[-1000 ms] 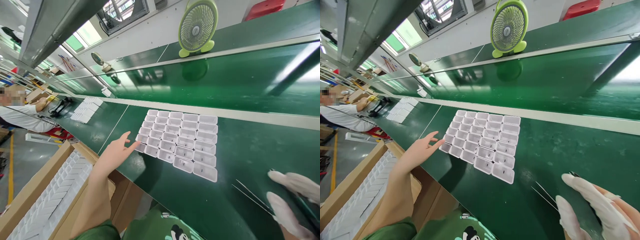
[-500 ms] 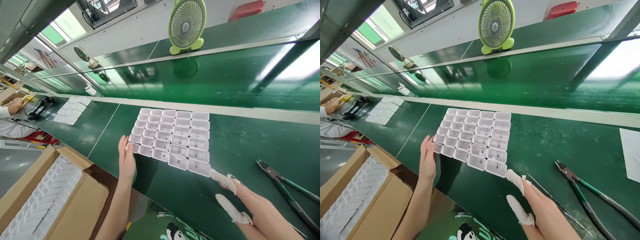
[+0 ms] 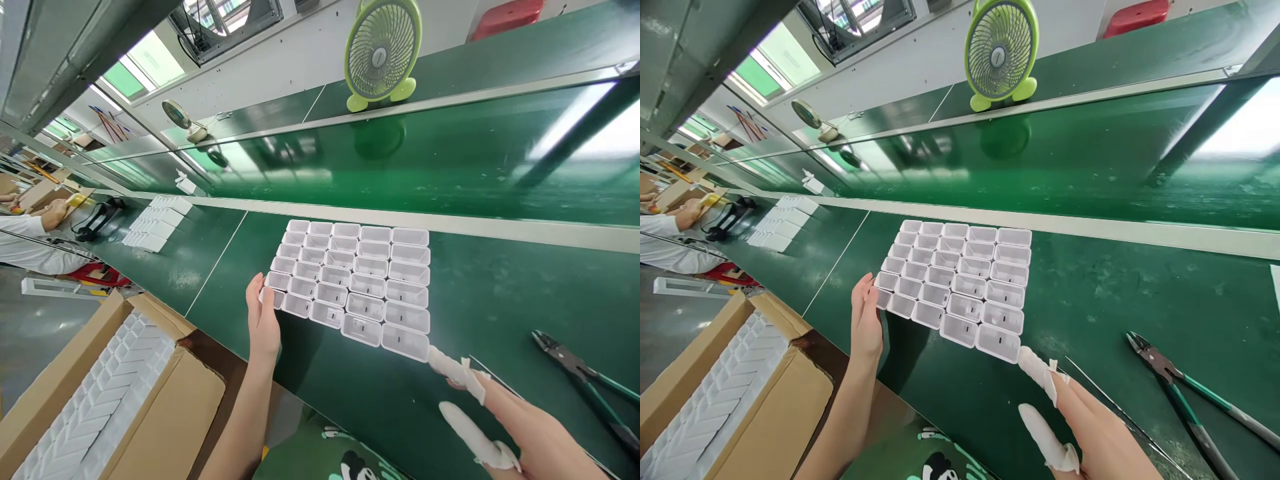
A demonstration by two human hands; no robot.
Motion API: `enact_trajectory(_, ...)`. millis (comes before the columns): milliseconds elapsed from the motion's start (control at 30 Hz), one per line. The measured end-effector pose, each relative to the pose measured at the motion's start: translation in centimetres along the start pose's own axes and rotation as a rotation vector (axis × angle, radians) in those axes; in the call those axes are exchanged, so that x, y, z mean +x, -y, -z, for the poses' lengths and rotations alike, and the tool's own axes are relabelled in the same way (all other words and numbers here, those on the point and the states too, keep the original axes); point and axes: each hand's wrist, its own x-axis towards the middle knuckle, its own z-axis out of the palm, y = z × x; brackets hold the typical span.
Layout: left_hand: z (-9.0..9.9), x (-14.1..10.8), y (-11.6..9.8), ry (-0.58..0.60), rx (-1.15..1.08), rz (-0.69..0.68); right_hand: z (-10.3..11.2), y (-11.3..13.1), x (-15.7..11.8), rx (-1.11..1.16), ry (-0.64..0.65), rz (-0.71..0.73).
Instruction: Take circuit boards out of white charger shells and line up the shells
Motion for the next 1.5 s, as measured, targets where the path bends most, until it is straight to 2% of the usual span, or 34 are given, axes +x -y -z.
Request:
enact_trajectory(67, 0.0, -0.4, -0.1, -0.035, 0.041, -0.097, -0.1, -0.5, 0.2, -0.067, -0.025, 0.077)
enact_trajectory(100, 0.0, -0.8, -0.3, -0.049, 0.092, -0.222, -0.2, -0.8, 0.2, -0.104, -0.042, 0.105)
enact_trajectory(167, 0.0, -1.8, -0.8, -0.025, 0.246, -0.600, -0.4, -1.3, 0.2, -0.176, -0.065, 0.140)
enact_trajectory(233, -0.1, -2.9, -1.4, 0.112, 0.411, -0.962, -0.4, -1.6, 0.1, -0.236, -0.077, 0.147)
enact_trajectory(300, -0.5, -3.6, -1.8, 0.259, 0.514, -1.104, -0.3, -1.5, 0.1, -0.269, -0.076, 0.142)
enact_trajectory(367, -1.0, -3.9, -2.1, 0.308, 0.558, -1.116, -0.2, -1.2, 0.2, -0.301, -0.083, 0.146)
enact_trajectory(633, -2.4, -4.3, -2.8, 0.293, 0.589, -1.106, -0.1, -1.0, 0.4, -0.353, -0.077, 0.216)
enact_trajectory(867, -2.7, -4.4, -3.4, 0.291, 0.603, -1.096, -0.2, -1.6, -0.1, -0.375, -0.077, 0.244)
enact_trajectory(1233, -2.6, -4.3, -3.5, 0.326, 0.579, -1.044, 0.1, -0.8, 0.5, -0.331, -0.103, 0.173)
enact_trajectory(1400, -2.7, -4.2, -3.2, 0.314, 0.571, -1.025, -0.9, 0.1, 1.1, -0.250, -0.232, -0.039)
enact_trajectory(1500, -3.0, -4.3, -2.8, 0.300, 0.561, -1.005, -1.9, 0.6, 1.7, -0.233, -0.260, -0.055)
